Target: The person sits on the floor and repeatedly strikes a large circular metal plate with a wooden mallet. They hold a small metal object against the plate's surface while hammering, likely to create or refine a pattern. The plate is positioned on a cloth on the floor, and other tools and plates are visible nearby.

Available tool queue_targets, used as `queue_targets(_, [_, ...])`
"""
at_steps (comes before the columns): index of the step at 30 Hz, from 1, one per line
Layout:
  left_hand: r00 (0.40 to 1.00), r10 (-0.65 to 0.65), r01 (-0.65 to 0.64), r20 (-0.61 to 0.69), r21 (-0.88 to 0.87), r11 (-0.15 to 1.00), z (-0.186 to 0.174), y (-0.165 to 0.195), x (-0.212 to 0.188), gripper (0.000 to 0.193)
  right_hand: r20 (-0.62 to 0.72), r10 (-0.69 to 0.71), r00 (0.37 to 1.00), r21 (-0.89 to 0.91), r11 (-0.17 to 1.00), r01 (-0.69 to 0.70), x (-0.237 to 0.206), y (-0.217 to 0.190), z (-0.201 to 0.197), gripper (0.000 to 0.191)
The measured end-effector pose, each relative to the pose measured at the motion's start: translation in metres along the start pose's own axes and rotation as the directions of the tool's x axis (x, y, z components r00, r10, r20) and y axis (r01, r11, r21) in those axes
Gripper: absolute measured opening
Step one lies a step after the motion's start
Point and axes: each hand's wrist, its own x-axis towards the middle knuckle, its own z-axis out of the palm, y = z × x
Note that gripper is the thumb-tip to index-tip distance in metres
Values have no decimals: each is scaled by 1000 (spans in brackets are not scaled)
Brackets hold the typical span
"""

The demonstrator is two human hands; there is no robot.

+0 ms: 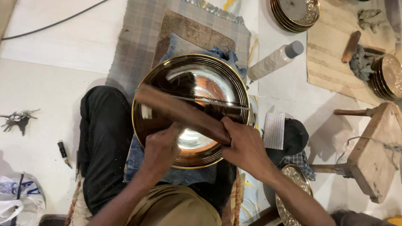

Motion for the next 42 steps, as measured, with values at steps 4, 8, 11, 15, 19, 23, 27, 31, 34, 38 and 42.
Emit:
queue_targets(4, [982, -181, 185, -61, 57, 981, 11, 6, -5, 40, 39, -93, 995, -51, 994, 95, 15, -6, -8, 37])
queue_targets(8, [982, -131, 135, -138, 21, 991, 11, 10, -6, 39, 46, -79, 996, 49, 996, 76, 18, 1, -5, 41])
queue_targets(11, [967, -205, 191, -150, -105, 976, 6, 13, -4, 35, -51, -273, 961, -188, 947, 259, 6, 21, 6, 61])
queue_targets(15, [907, -391, 246, -155, -557, 793, -1, 10, 3, 26, -325, 132, 936, 127, 987, -96, -24, 44, 58, 61])
queue_targets(19, [898, -440, 287, 1, -758, 585, -14, 2, 6, 28, -661, 407, 630, 483, 874, -58, -53, 53, 130, 47])
queue_targets(23, [884, -457, 364, 96, -754, 547, -14, -3, 10, 34, -375, 749, 546, 906, 421, 45, -70, 64, 173, 35])
queue_targets(27, [906, -391, 400, 161, -624, 671, -4, -2, 18, 33, -344, 704, 621, 929, 352, 116, -76, 73, 185, 21])
queue_targets(31, [900, -360, 435, 248, -586, 684, -4, 3, 22, 40, -422, 639, 643, 857, 513, 53, -73, 69, 180, 20])
queue_targets(34, [916, -280, 396, 287, -535, 746, -4, 3, 30, 39, -364, 680, 636, 869, 495, -32, -67, 68, 168, 20])
queue_targets(38, [940, -111, 267, 322, -496, 826, 9, -1, 38, 33, -336, 680, 651, 864, 497, -73, -56, 84, 149, 23])
queue_targets(42, [917, 127, 82, 379, -489, 868, 29, -8, 53, 43, -447, 469, 762, 791, 605, 91, -45, 120, 134, 27])
